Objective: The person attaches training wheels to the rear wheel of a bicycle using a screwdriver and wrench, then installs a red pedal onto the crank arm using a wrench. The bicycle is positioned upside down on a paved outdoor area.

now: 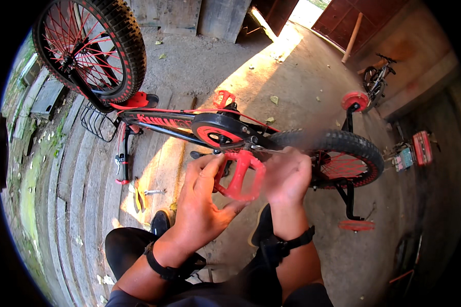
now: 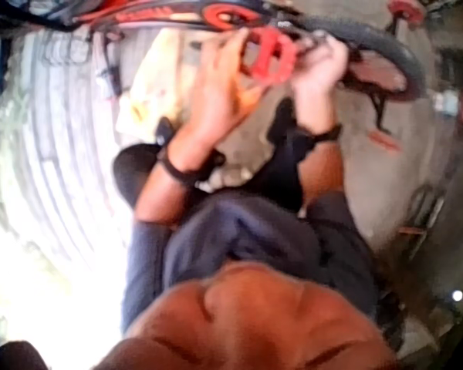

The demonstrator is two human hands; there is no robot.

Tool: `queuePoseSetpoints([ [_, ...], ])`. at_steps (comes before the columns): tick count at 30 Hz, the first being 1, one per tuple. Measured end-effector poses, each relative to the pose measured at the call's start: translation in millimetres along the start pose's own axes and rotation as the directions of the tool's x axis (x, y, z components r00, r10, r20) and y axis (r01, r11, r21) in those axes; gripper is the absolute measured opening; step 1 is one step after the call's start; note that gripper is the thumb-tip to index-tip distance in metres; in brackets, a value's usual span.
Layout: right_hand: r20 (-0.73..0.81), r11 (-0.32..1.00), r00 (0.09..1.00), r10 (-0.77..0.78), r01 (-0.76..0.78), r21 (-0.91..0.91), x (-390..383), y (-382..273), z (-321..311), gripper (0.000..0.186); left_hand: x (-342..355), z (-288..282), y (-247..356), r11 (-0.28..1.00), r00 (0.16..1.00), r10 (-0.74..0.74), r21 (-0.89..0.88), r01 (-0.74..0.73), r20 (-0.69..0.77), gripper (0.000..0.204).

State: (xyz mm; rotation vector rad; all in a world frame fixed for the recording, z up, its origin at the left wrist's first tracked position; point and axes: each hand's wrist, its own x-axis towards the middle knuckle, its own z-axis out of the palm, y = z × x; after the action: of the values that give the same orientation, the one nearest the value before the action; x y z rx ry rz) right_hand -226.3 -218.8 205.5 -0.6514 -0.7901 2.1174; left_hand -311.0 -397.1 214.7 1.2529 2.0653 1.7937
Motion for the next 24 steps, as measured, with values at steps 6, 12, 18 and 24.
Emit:
queuePoseSetpoints([
  [6,0.128,0.95,0.97,-0.206,0.23,-0.213,5,-19,-1,0.024,-2,3,-2,0.996,1.0,-0.026,-0.08,0.026,-0.001,0.08],
  [12,0.139,0.854,0.937,-0.321,0.35,-0.385,15,-21,16,0.033,-3,8,-2,0.994,0.998,-0.064,-0.091,0.064,0.0,0.087],
  [18,0.382,0.573,0.847,-0.369,0.531,-0.624,4,-51,37,0.032,-3,5,-2,0.995,0.997,-0.074,-0.065,0.075,0.021,0.089],
  [24,0.746,0.306,0.622,-0.238,0.777,-0.55,-2,-64,61,0.02,-3,8,-4,0.996,0.998,-0.061,-0.057,0.062,0.022,0.09],
])
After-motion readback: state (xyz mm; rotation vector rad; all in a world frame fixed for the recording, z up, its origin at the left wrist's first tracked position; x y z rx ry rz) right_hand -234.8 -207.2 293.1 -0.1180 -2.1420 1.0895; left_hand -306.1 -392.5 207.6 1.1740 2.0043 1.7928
